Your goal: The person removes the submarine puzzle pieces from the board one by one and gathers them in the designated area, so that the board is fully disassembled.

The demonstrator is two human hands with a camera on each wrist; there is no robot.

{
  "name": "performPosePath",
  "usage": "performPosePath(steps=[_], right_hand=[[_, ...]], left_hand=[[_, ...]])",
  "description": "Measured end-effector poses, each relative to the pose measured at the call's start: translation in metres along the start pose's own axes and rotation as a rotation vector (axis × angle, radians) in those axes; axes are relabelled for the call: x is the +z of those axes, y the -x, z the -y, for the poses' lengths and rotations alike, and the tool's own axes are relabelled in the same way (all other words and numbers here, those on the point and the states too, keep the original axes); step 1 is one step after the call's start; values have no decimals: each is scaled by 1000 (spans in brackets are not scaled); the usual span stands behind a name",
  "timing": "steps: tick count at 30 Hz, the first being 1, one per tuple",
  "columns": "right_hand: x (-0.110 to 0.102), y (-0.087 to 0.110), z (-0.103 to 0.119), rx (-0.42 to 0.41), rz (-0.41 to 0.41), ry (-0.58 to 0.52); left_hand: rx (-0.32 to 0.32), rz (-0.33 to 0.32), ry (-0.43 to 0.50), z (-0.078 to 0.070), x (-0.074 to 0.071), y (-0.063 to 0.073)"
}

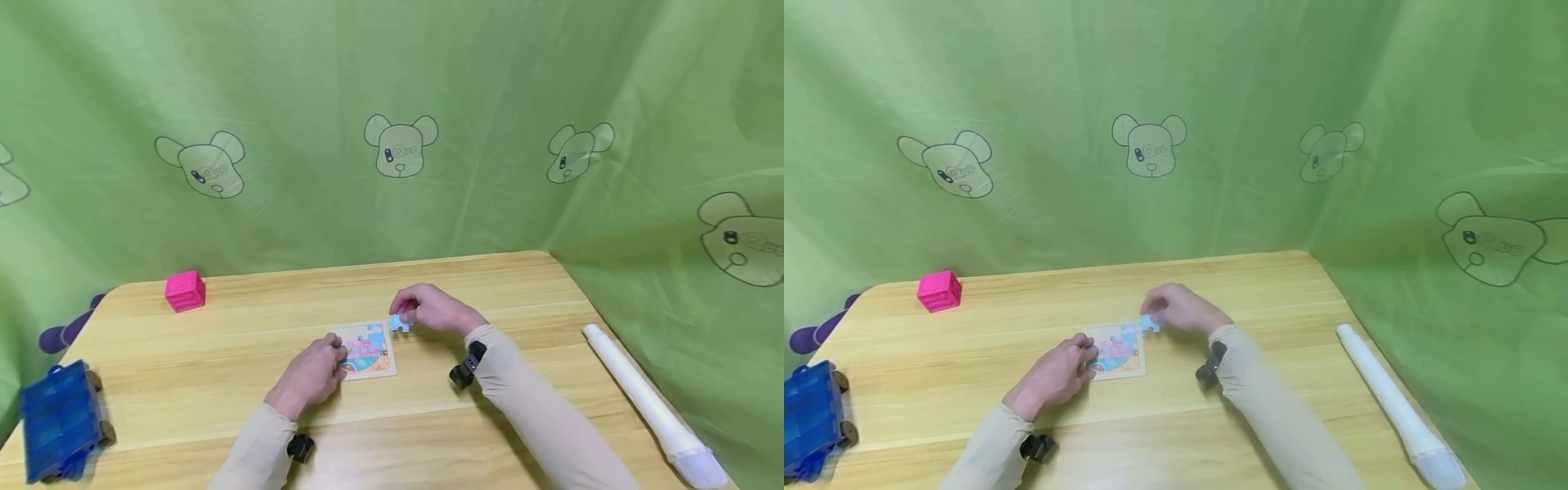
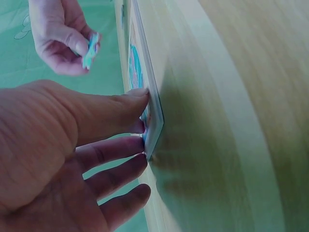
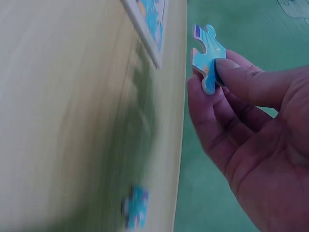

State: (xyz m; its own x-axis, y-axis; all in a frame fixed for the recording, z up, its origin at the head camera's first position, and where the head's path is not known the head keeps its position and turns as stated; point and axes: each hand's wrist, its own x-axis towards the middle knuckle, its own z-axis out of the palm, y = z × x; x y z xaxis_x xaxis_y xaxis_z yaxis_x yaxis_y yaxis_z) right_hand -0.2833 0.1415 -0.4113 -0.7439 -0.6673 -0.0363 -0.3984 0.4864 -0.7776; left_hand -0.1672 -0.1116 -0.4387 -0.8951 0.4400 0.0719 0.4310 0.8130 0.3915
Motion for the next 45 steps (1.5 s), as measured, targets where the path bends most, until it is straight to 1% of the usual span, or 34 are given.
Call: performPosePath(steps=[2, 5, 9, 15, 20, 25, 29, 33, 37, 42, 45], right_hand=[[-6, 7, -3, 18, -5, -2], [-15, 17, -7, 41, -18, 10], [-30, 31, -19, 51, -45, 24], [-55, 53, -45, 103, -74, 6], [-67, 64, -67, 154, -96, 43], [-72, 67, -80, 175, -85, 67], [-73, 66, -86, 177, -79, 92], [-74, 66, -88, 171, -84, 111], [-74, 67, -88, 167, -85, 102], [-74, 69, -88, 173, -90, 91], [-74, 69, -90, 148, -89, 79]], left_hand=[[-6, 4, 9, 0, 0, 0], [-11, 9, -2, -1, 0, 1], [-11, 13, -8, -2, 0, 1], [-8, 14, -15, -2, 0, 0], [-5, 17, -22, -1, 0, 0], [12, 12, -15, 0, 1, -1], [25, 7, -20, 1, 1, -1], [21, 5, -20, 1, 1, -2], [10, 11, -22, 0, 0, -2], [11, 12, -27, -1, -1, -1], [13, 13, -27, -1, -1, -2]])
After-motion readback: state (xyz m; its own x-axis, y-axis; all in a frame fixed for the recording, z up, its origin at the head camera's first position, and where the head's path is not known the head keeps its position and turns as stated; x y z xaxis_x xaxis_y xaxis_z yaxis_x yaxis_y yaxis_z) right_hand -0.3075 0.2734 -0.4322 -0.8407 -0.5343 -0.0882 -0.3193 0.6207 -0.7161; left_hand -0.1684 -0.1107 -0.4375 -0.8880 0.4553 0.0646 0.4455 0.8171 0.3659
